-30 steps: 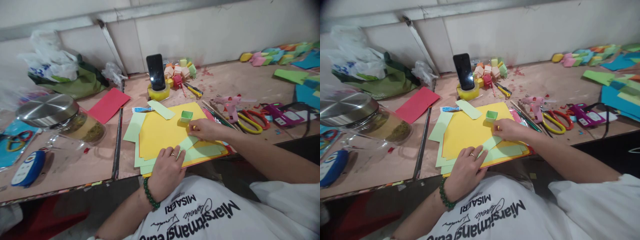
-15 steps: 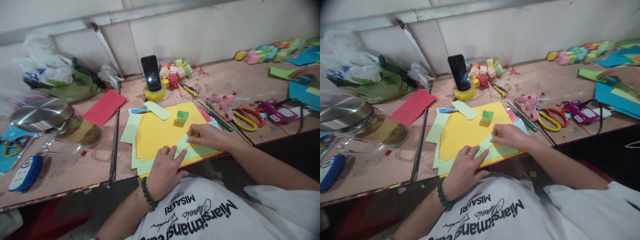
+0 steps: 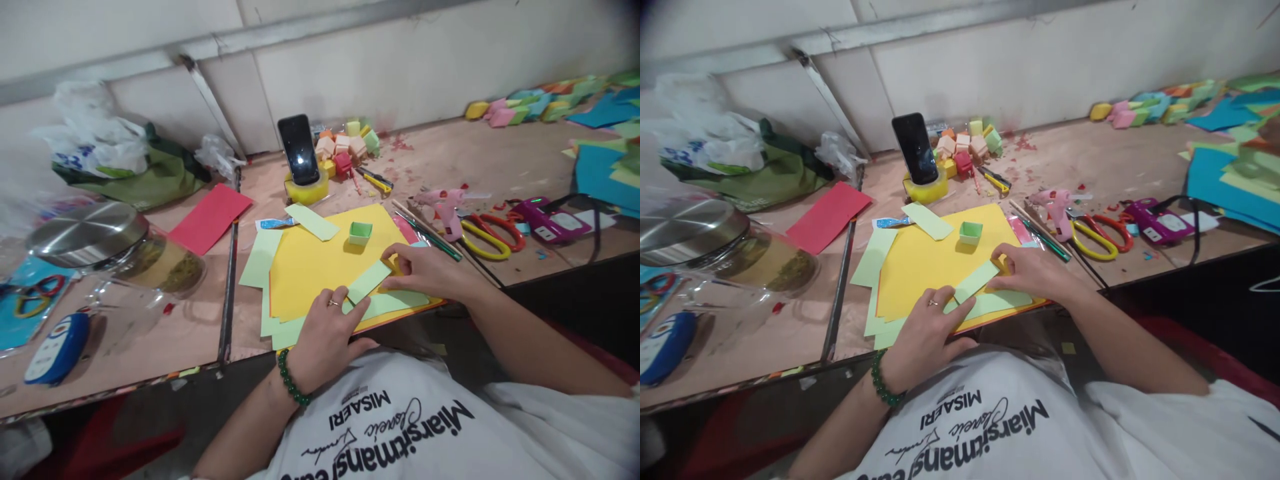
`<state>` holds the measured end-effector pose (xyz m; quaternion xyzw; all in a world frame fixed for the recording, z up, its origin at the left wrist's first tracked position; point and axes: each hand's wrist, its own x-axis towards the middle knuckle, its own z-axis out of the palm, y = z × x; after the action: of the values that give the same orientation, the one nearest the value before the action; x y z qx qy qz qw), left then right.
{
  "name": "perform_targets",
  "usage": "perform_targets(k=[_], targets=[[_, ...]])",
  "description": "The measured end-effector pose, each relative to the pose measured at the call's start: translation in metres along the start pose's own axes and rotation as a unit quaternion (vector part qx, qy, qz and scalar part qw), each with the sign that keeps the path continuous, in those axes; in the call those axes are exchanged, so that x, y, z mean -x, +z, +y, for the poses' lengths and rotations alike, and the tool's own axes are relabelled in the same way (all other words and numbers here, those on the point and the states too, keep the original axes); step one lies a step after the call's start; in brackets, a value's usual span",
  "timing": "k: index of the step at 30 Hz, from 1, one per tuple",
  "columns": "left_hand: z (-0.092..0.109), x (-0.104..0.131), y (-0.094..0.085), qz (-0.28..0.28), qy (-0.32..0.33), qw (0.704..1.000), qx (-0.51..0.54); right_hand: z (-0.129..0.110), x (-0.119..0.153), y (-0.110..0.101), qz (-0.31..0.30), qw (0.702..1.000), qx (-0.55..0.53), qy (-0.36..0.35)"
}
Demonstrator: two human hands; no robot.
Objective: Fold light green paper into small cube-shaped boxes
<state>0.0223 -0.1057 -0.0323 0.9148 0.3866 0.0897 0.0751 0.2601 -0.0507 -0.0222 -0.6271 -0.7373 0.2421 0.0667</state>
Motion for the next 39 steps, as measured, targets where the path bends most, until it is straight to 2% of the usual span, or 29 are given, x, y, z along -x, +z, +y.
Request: perform_targets(k=[7,13,19,24,30,33,37,39], targets=[[-0.003,-0.002,-0.006,-0.010,0.027,0.999,0.017,-0.003,-0.003,-0.002,0.003,1.000,0.017,0.006],[-0.003,-0.003,-0.007,-0.028,0.002,0.999,0.035,-0.010,-0.006,-0.001,0.022,0.999,0.014,0.032],[-0.007,-0.004,-0.006,-0.012,0.022,0.999,0.043,-0.004,-0.007,0.003,-0.010,0.997,-0.053,-0.047],[-0.009,-0.005,-0.004,-0.005,0.032,0.998,0.045,0.006,-0.020,0.009,-0.016,0.992,-0.113,-0.044],[-0.005,-0.006,-0.001,0.003,-0.012,0.999,0.030,0.007,-0.028,0.007,-0.022,0.989,-0.140,-0.045],[-0.004,-0.007,-0.002,-0.005,-0.016,1.000,0.024,-0.002,-0.022,0.002,-0.025,0.994,-0.098,-0.046],[-0.001,-0.009,-0.006,-0.020,0.007,1.000,-0.001,-0.018,-0.013,-0.001,-0.003,0.999,0.044,-0.021],[0.001,-0.010,-0.008,-0.029,0.009,0.999,-0.014,-0.023,-0.012,-0.002,-0.010,0.996,0.083,-0.021]])
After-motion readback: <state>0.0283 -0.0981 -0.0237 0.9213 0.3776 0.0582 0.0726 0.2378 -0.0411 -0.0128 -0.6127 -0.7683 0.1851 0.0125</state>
